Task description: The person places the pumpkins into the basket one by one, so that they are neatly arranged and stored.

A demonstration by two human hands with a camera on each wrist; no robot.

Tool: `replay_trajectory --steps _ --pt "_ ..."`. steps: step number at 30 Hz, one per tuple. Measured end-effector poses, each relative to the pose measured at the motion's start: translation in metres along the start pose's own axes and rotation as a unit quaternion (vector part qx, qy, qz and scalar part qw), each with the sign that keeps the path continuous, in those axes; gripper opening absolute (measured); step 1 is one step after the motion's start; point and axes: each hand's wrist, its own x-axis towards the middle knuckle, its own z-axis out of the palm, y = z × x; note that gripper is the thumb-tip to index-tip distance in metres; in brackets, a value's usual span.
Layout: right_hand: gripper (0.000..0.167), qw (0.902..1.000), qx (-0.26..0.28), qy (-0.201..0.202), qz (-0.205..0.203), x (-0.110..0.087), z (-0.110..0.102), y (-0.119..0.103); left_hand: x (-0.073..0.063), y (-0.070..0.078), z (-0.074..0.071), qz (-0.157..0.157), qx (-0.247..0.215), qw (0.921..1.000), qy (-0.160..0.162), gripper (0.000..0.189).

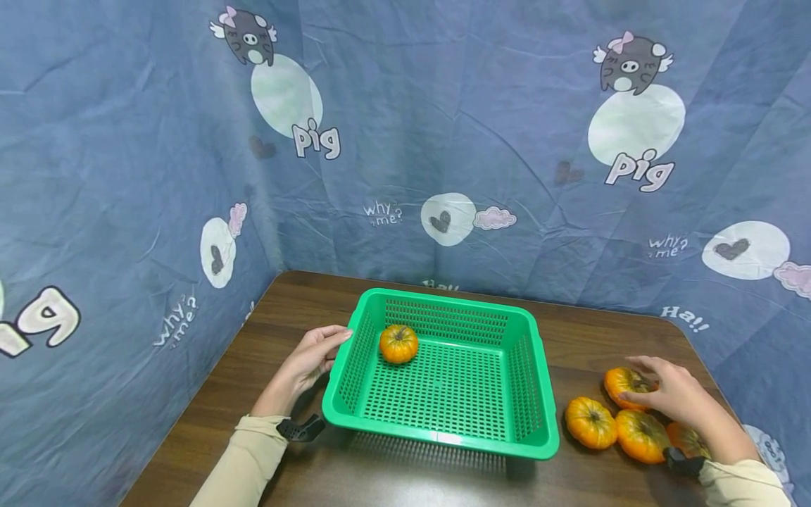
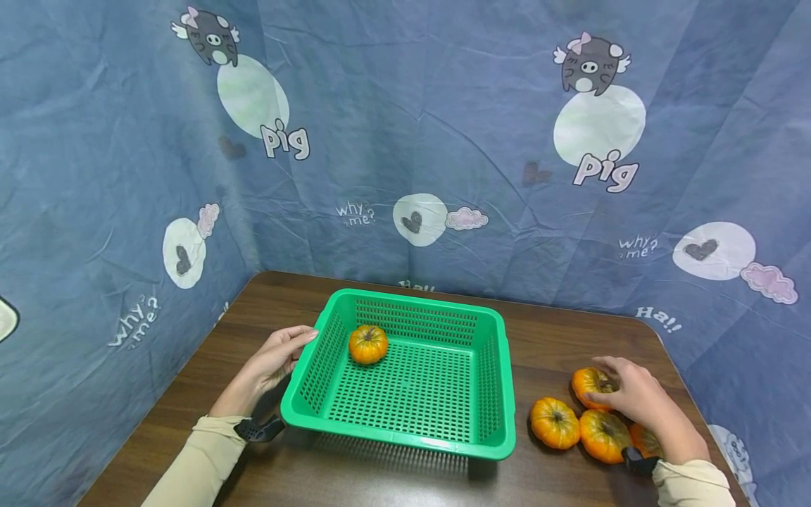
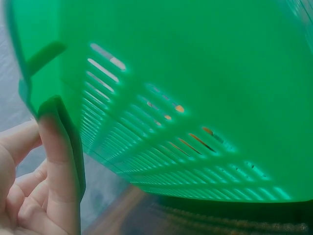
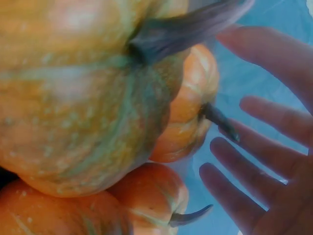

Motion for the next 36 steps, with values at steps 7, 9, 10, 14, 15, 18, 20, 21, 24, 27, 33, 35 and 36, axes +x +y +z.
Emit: replay_trajectory --steps 7,9,10,14,15,18,20,21,24,27,33,35,36 --pt "0.08 0.9999 -0.003 -0.008 0.007 0.0 0.002 0.006 0.0 -0.001 -0.001 0.002 0.0 1.0 -0.002 0.019" --pt "0.079 0.9999 -0.006 -0.005 0.008 0.0 0.003 0.006 0.0 -0.001 -0.001 0.002 0.001 1.0 -0.002 0.02" --pt "0.078 0.9999 -0.008 -0.004 0.008 0.001 0.004 0.007 0.0 -0.001 -0.001 0.003 0.002 1.0 -0.002 0.02" --pt "0.079 0.9999 -0.013 0.004 0.008 0.002 0.006 0.008 0.0 -0.001 -0.001 0.005 0.005 1.0 -0.001 0.02" --pt "0.079 0.9998 -0.014 0.006 0.009 0.002 0.007 0.009 0.001 -0.002 -0.001 0.005 0.005 1.0 0.0 0.02" --pt "0.081 0.9998 -0.015 0.01 0.01 0.002 0.009 0.011 0.0 -0.002 0.0 0.003 0.004 1.0 0.001 0.019" --pt "0.083 0.9998 -0.017 0.01 0.011 0.003 0.01 0.011 0.0 -0.001 0.0 0.002 0.005 1.0 0.001 0.019" --pt "0.084 0.9997 -0.017 0.01 0.011 0.003 0.011 0.012 0.0 -0.001 0.0 0.002 0.004 1.0 0.002 0.019" --pt "0.087 0.9997 -0.017 0.008 0.013 0.003 0.012 0.012 -0.001 -0.001 0.0 0.004 0.003 1.0 0.0 0.018" --pt "0.087 0.9997 -0.017 0.007 0.015 0.004 0.012 0.013 0.0 -0.001 0.0 0.005 0.0 1.0 -0.001 0.017" --pt "0.084 0.9996 -0.015 0.02 0.009 0.004 0.015 0.014 0.001 -0.003 -0.001 0.005 0.004 1.0 0.001 0.017" --pt "0.083 0.9995 -0.015 0.026 0.005 0.004 0.017 0.014 0.001 -0.003 -0.001 0.005 0.004 1.0 0.001 0.017" --pt "0.082 0.9995 -0.015 0.029 0.003 0.004 0.017 0.013 0.001 -0.003 -0.001 0.005 0.004 1.0 0.001 0.017"
